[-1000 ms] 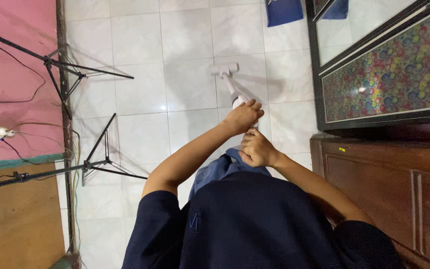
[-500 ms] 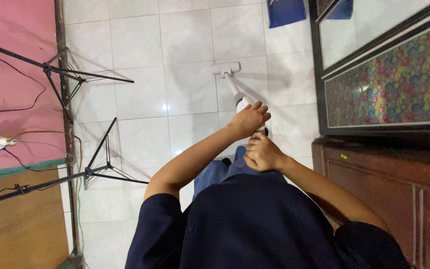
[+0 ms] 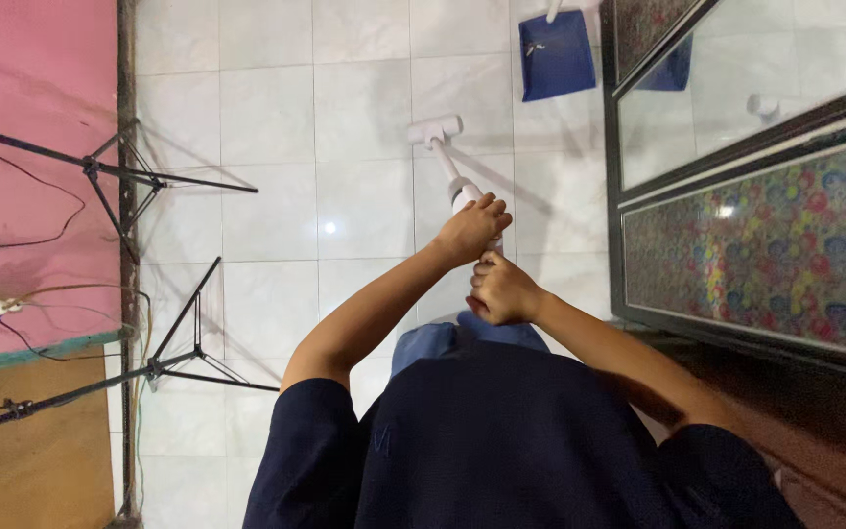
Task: The person cleans a tiled floor using a cordless vacuum, moving the vacuum head across the floor surface and near the base of a wooden wardrobe and curtains.
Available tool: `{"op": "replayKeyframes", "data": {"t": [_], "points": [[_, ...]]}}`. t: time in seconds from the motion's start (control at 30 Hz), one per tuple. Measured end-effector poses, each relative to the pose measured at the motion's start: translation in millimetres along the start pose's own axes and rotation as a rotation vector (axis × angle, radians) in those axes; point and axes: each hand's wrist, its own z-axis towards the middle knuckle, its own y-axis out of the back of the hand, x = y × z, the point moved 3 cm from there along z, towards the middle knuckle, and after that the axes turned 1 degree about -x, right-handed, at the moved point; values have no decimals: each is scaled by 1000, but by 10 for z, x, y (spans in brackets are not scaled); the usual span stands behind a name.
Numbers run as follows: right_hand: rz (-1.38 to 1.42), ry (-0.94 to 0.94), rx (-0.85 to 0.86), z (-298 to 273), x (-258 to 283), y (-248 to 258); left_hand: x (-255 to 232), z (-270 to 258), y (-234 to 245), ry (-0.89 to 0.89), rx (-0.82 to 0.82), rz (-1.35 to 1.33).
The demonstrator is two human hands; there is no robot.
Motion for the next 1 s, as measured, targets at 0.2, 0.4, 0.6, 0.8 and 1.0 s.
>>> {"op": "replayKeyframes", "data": {"t": [0.2, 0.4, 0.6, 0.8, 1.0], "points": [[32, 33, 81, -142, -308, 384, -64, 433, 58, 23, -31, -56], [9, 69, 26, -111, -716, 205, 135, 658, 25, 40, -41, 22], [134, 105, 4, -1, -795, 472, 188, 632, 447, 72, -173, -291], [255, 189, 61, 164, -931, 834, 632, 706, 332, 365, -304, -736], [229, 249, 64, 368, -1296, 834, 1046, 1004, 64, 326, -403, -698]]}}
